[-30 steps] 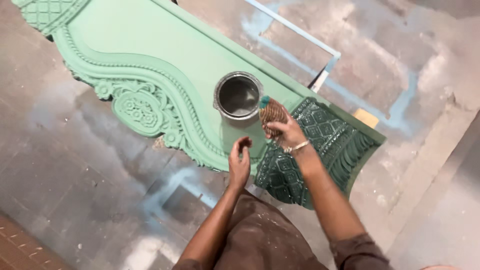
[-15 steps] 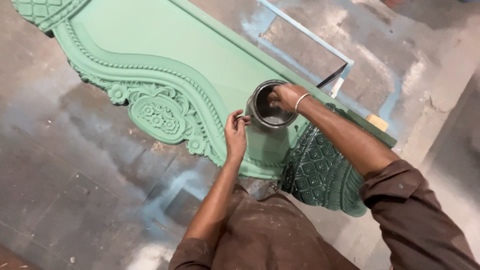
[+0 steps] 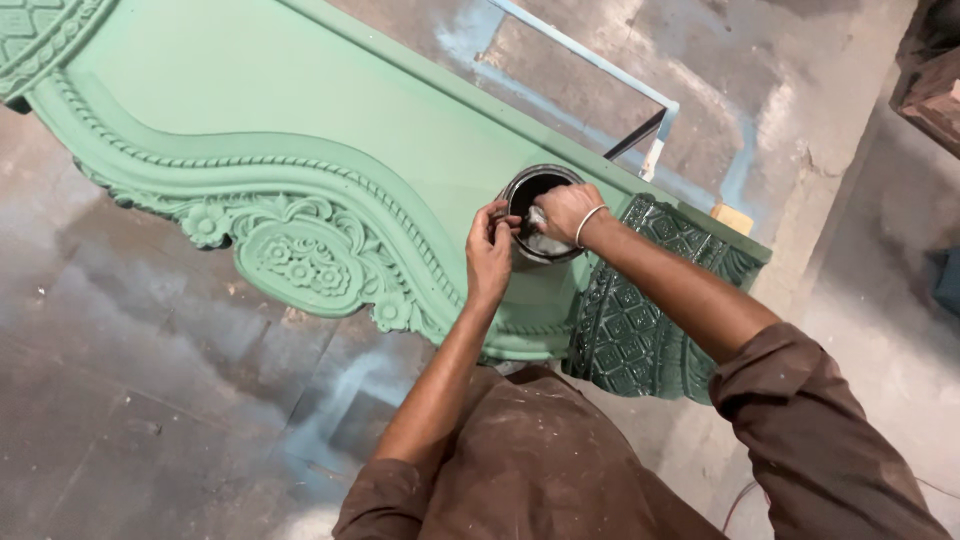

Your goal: The person applies dark green paint to the carved edges of a light green wooden headboard using a sponge. They repeatedly dip the sponge into a paint can and rub the paint into the intricate details of the furniture.

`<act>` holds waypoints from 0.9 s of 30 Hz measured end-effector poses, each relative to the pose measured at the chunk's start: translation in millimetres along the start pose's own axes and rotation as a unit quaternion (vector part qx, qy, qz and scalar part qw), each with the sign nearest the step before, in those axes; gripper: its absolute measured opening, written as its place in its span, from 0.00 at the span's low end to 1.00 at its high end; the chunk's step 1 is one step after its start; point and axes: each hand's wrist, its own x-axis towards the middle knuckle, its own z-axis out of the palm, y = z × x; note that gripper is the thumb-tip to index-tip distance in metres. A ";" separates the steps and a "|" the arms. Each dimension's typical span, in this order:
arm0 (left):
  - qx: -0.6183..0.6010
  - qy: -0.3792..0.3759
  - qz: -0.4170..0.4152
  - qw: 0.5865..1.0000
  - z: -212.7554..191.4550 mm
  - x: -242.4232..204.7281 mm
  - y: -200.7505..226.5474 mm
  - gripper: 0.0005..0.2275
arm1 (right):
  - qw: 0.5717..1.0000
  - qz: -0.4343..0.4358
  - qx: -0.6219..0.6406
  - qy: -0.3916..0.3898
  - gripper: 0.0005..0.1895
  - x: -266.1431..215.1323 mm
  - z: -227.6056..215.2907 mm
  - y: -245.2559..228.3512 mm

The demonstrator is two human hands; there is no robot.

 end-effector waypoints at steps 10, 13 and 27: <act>-0.023 -0.022 0.012 0.999 -2.8 8.0 3.9 0.13 | 0.951 -0.059 0.303 -0.020 0.32 13.0 23.7 34.8; -0.020 -0.016 -0.007 1.000 -5.8 7.0 5.6 0.13 | 0.961 -0.054 0.273 0.001 0.28 14.3 32.8 35.2; -0.029 0.001 0.005 1.000 -13.1 4.2 5.6 0.13 | 0.996 0.004 0.047 -0.081 0.25 -0.3 -12.4 6.8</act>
